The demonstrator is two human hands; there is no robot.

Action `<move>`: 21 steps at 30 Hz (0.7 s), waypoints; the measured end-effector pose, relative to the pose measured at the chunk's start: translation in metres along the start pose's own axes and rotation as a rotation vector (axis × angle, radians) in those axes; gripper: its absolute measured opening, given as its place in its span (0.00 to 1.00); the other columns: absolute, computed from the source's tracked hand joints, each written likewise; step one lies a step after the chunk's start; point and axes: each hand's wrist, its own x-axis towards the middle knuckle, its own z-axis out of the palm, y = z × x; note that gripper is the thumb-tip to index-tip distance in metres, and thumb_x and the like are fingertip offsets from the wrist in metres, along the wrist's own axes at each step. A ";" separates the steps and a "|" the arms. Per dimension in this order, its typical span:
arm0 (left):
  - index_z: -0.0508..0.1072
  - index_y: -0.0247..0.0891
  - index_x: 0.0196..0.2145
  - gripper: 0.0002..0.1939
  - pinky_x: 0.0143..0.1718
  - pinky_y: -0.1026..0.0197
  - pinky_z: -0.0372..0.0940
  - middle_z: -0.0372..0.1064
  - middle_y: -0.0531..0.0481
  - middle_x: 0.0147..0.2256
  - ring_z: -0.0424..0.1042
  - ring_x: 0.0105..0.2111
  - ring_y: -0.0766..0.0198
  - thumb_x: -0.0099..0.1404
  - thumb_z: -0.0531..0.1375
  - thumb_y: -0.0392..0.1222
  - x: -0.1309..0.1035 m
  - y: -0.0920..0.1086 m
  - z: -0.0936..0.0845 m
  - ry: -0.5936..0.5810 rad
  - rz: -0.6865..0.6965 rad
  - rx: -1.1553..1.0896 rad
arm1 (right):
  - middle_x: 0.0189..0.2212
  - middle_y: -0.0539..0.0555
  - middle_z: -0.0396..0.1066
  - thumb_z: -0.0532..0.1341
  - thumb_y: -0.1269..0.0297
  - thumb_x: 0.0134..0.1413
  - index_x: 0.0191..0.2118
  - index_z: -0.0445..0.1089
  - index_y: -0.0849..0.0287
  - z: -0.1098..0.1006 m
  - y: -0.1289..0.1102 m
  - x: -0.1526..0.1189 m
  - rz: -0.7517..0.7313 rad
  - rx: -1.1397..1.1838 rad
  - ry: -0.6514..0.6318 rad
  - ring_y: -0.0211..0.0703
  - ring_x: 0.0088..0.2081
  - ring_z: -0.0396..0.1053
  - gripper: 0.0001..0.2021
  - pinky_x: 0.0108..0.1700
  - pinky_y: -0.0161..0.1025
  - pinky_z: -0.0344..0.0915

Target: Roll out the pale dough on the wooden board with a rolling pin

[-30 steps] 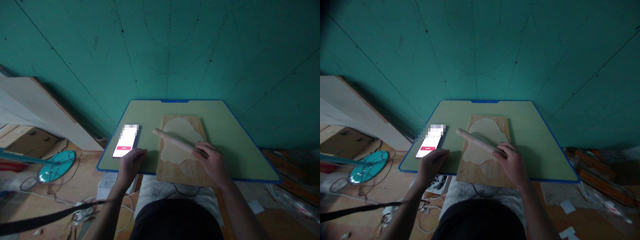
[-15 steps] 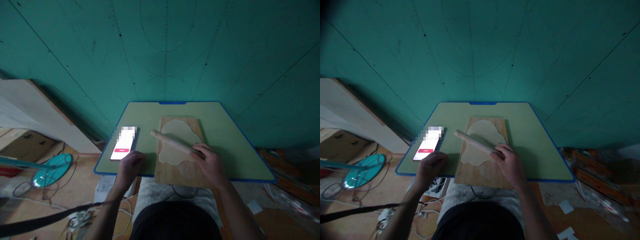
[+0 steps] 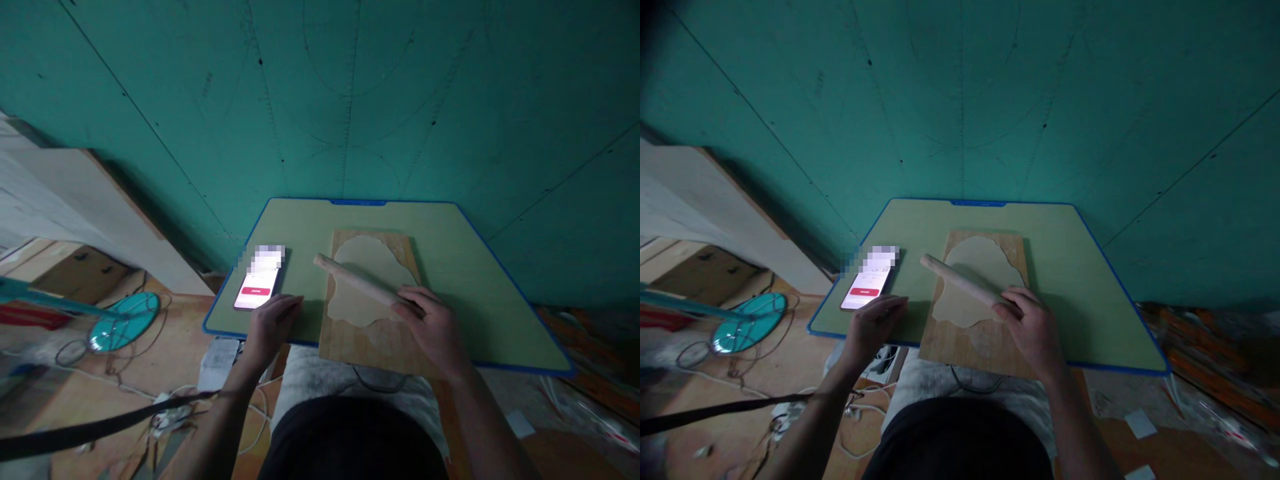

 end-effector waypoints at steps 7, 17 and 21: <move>0.82 0.41 0.33 0.09 0.34 0.61 0.73 0.81 0.47 0.32 0.78 0.31 0.60 0.67 0.62 0.43 -0.002 0.003 0.002 0.074 -0.055 0.026 | 0.41 0.60 0.80 0.62 0.44 0.60 0.37 0.79 0.54 -0.002 -0.001 0.001 -0.024 -0.035 0.001 0.55 0.42 0.78 0.18 0.44 0.49 0.75; 0.78 0.42 0.30 0.07 0.32 0.62 0.72 0.79 0.51 0.28 0.77 0.28 0.62 0.65 0.64 0.44 -0.039 0.028 -0.061 0.248 -0.104 0.161 | 0.40 0.58 0.79 0.61 0.43 0.61 0.37 0.78 0.53 -0.005 0.002 0.001 -0.059 -0.073 0.003 0.54 0.41 0.78 0.19 0.43 0.49 0.75; 0.75 0.41 0.28 0.11 0.29 0.63 0.69 0.75 0.52 0.25 0.75 0.25 0.63 0.65 0.62 0.48 -0.078 0.017 -0.082 0.239 -0.236 0.224 | 0.39 0.58 0.79 0.60 0.43 0.61 0.36 0.78 0.52 -0.004 0.003 0.002 -0.076 -0.085 0.022 0.54 0.40 0.78 0.18 0.43 0.49 0.75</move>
